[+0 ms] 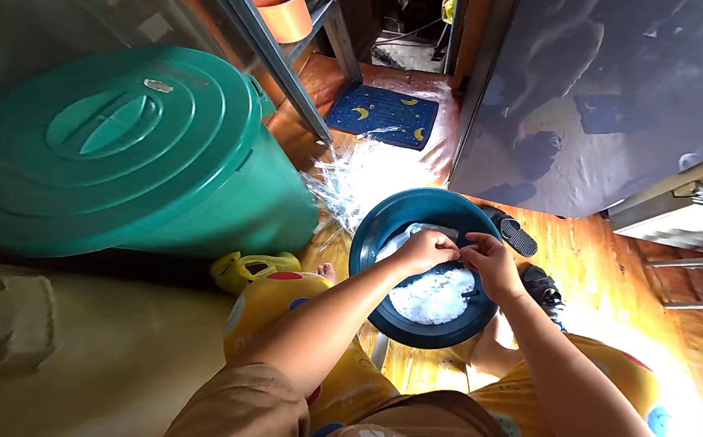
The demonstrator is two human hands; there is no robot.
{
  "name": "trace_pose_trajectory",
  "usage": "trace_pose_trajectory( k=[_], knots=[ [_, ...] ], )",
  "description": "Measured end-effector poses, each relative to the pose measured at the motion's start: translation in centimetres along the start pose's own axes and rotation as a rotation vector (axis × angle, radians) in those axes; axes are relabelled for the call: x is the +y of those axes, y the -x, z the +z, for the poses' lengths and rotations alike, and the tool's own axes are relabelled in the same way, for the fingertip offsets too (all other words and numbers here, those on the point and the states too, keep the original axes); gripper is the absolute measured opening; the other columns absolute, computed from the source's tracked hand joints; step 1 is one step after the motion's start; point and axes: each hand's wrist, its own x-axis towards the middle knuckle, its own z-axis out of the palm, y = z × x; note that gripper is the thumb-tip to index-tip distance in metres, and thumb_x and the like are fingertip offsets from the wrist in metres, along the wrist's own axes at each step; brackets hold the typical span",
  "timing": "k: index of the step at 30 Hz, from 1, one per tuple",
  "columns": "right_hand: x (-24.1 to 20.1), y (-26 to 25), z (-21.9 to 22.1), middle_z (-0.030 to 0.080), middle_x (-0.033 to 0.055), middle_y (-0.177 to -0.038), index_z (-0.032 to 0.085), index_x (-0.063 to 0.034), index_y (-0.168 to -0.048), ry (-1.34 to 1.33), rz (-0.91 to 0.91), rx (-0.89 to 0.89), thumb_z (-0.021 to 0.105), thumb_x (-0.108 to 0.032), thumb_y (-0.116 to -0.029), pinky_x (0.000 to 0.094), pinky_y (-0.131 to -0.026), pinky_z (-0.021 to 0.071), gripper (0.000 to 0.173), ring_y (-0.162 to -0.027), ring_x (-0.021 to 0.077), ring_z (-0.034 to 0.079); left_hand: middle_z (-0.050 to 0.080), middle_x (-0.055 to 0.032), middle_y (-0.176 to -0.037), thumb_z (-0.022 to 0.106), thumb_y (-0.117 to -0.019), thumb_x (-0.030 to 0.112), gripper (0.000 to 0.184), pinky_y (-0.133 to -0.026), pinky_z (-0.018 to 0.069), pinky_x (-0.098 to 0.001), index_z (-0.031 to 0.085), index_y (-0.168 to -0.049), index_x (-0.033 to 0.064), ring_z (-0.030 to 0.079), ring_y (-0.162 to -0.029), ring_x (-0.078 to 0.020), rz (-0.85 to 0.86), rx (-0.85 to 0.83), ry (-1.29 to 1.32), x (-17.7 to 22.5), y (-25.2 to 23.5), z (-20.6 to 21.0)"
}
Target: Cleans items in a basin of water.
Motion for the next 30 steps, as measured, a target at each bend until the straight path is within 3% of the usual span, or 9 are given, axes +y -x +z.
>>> trace_pose_trajectory(
  k=[3,7,12,16,18,21,24,26,30],
  knots=[
    [0.3,-0.2,0.5,0.063,0.0063,-0.081,0.055,0.0037,-0.116,0.122,-0.070,0.018,0.069,-0.004,-0.0940,0.0277,-0.065,0.0561,0.027,-0.067,0.0111,0.063,0.069,-0.0107,-0.095,0.059,-0.1057,0.029,0.032,-0.086,0.0520,-0.0400,0.072,-0.107,0.0003,0.063,-0.087,-0.0173,-0.053,-0.014,-0.046,0.0,-0.1,0.3],
    [0.1,-0.1,1.5,0.062,0.0061,-0.081,0.053,0.0021,-0.110,0.241,-0.143,0.035,0.060,-0.009,-0.1019,0.0270,-0.065,0.0565,0.015,-0.065,0.0095,0.063,0.066,-0.0100,-0.096,0.043,-0.1119,0.032,0.041,-0.086,0.0508,-0.0383,0.070,-0.108,0.0010,0.061,-0.086,-0.0166,-0.126,-0.064,-0.020,0.2,0.0,0.8],
    [0.1,-0.8,1.1,0.063,0.0069,-0.080,0.054,0.0012,-0.109,0.171,-0.138,0.081,0.058,-0.010,-0.1036,0.0309,-0.066,0.0594,0.013,-0.065,0.0118,0.065,0.065,-0.0023,-0.089,0.063,-0.1039,0.029,0.028,-0.077,0.0505,-0.0268,0.071,-0.110,0.0027,0.058,-0.077,-0.0062,-0.112,-0.073,0.189,-0.3,-0.1,0.4],
    [-0.3,-0.8,0.8,0.065,0.0056,-0.081,0.054,-0.0001,-0.117,-0.013,-0.044,0.047,0.043,-0.021,-0.1119,0.0309,-0.069,0.0598,0.025,-0.068,0.0131,0.066,0.066,-0.0042,-0.091,0.065,-0.1029,0.027,0.027,-0.078,0.0514,-0.0279,0.070,-0.112,0.0022,0.059,-0.078,-0.0078,-0.122,-0.034,0.212,-0.6,-0.1,0.0],
    [-0.4,-0.6,0.8,0.067,0.0072,-0.083,0.056,0.0010,-0.117,0.018,-0.033,0.010,0.048,-0.020,-0.1101,0.0300,-0.070,0.0593,0.024,-0.070,0.0131,0.067,0.065,-0.0031,-0.089,0.065,-0.1028,0.028,0.027,-0.077,0.0512,-0.0271,0.071,-0.111,0.0026,0.058,-0.076,-0.0072,-0.130,-0.022,0.216,-0.7,-0.1,0.0],
    [-0.2,-0.4,1.0,0.070,0.0074,-0.085,0.058,0.0032,-0.118,0.183,-0.108,-0.010,0.065,-0.008,-0.0993,0.0283,-0.071,0.0601,0.023,-0.073,0.0114,0.069,0.067,-0.0031,-0.089,0.063,-0.1045,0.028,0.028,-0.078,0.0522,-0.0258,0.071,-0.110,0.0022,0.060,-0.077,-0.0066,-0.133,-0.014,0.221,-0.6,-0.1,-0.1],
    [-0.1,-0.5,1.0,0.069,0.0064,-0.085,0.057,0.0026,-0.119,0.250,-0.156,0.011,0.066,-0.004,-0.0971,0.0275,-0.071,0.0596,0.025,-0.072,0.0099,0.069,0.071,-0.0073,-0.104,0.055,-0.1083,0.028,0.031,-0.089,0.0544,-0.0295,0.070,-0.116,0.0019,0.067,-0.091,-0.0089,-0.124,-0.024,0.197,-0.7,-0.3,0.0],
    [0.0,-0.6,0.8,0.069,0.0064,-0.086,0.057,0.0019,-0.123,0.295,-0.196,0.009,0.067,-0.003,-0.0950,0.0289,-0.073,0.0594,0.030,-0.074,0.0108,0.068,0.071,-0.0093,-0.110,0.061,-0.1054,0.025,0.027,-0.097,0.0532,-0.0359,0.070,-0.117,0.0026,0.067,-0.101,-0.0132,-0.114,-0.030,0.156,-1.0,-0.6,0.0],
    [-0.4,-0.1,0.8,0.069,0.0071,-0.093,0.055,0.0019,-0.127,0.403,-0.258,-0.009,0.069,-0.001,-0.0930,0.0298,-0.077,0.0590,0.036,-0.079,0.0114,0.068,0.072,-0.0115,-0.110,0.072,-0.0971,0.017,0.025,-0.097,0.0541,-0.0422,0.069,-0.117,0.0031,0.069,-0.102,-0.0184,-0.098,-0.042,0.019,-1.1,-0.5,-0.4]
  ],
)
